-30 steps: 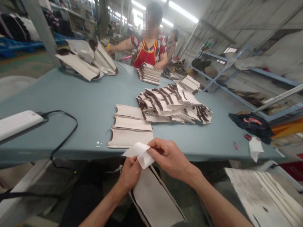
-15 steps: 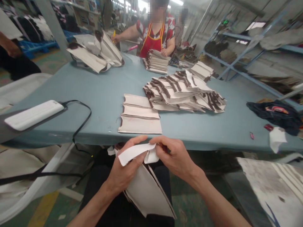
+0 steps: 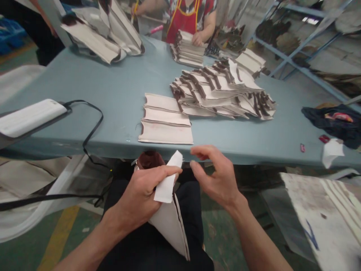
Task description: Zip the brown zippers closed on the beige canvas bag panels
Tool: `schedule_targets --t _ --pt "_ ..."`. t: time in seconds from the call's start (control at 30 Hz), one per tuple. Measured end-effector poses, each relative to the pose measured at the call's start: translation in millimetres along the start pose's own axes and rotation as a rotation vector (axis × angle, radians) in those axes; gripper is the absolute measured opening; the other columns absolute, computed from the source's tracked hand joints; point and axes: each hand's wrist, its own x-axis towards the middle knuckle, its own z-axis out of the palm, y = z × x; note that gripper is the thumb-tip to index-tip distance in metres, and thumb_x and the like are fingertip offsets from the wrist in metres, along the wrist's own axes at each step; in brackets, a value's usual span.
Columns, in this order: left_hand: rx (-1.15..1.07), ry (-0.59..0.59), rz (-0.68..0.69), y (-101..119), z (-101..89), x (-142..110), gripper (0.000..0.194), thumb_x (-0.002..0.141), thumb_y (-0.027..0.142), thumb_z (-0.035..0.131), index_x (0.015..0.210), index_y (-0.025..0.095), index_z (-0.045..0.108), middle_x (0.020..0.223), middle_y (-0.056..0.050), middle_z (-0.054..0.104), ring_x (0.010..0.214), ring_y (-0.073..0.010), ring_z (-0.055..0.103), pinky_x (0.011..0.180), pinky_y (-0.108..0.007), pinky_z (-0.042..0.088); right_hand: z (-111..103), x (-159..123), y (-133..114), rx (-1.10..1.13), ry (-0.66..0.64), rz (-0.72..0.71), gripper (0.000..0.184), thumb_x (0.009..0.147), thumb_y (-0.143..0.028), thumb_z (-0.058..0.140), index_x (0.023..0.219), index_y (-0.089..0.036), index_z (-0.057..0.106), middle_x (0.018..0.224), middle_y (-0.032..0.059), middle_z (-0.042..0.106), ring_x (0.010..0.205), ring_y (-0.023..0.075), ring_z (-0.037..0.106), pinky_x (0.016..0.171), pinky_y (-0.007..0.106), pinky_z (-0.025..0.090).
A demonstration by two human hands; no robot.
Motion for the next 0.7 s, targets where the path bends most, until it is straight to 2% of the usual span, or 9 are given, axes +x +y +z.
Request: schedule_targets --t 0.1,0.2,0.33,0.47,0.7 --pt "-0.069 -0.045 -0.045 1.5 -1.2 2.9 0.028 0.092 0.010 0.060 0.107 0.019 0.082 0.099 -0.006 0.087 0.079 -0.0171 0.081 0.079 -0.022 0.061 -4.9 -7.8 -17.7 0.119 -0.043 -0.175 0.032 0.089 -0.012 0.067 0.119 -0.025 0.065 0.118 0.0097 0.076 0.113 0.0243 0.071 0.098 0.040 0.058" --pt "-0.134 -0.095 -0.086 4.4 0.2 7.1 0.023 0.091 0.013 0.060 0.095 0.019 0.082 0.091 -0.004 0.086 0.075 -0.0166 0.079 0.072 -0.021 0.058 -2.7 -9.6 -28.6 0.163 -0.089 -0.243 0.031 0.090 -0.014 0.068 0.119 -0.027 0.065 0.129 0.0110 0.073 0.124 0.0256 0.068 0.106 0.044 0.055" --pt "-0.119 -0.117 -0.078 8.3 2.6 8.9 0.021 0.085 0.012 0.057 0.079 0.021 0.075 0.082 -0.002 0.082 0.072 -0.0161 0.075 0.073 -0.022 0.057 5.5 -7.9 -27.9 0.228 -0.099 -0.251 0.024 0.092 -0.014 0.066 0.112 -0.027 0.067 0.130 0.0094 0.073 0.125 0.0250 0.068 0.107 0.044 0.054" --pt "-0.091 -0.125 -0.065 10.6 2.4 6.9 0.019 0.085 0.011 0.057 0.080 0.020 0.073 0.084 -0.003 0.081 0.073 -0.0158 0.074 0.072 -0.021 0.054 9.6 -9.1 -24.7 0.295 -0.123 -0.243 0.020 0.090 -0.012 0.068 0.106 -0.025 0.069 0.129 0.0100 0.073 0.124 0.0231 0.068 0.107 0.041 0.053" --pt "-0.053 -0.132 -0.113 10.9 0.4 4.7 0.019 0.085 0.017 0.055 0.070 0.020 0.066 0.063 0.001 0.068 0.056 -0.0132 0.059 0.058 -0.022 0.043 11.7 -8.1 -27.0 0.365 -0.154 -0.196 0.013 0.093 -0.018 0.068 0.104 -0.025 0.071 0.126 0.0092 0.076 0.121 0.0233 0.070 0.105 0.041 0.055"
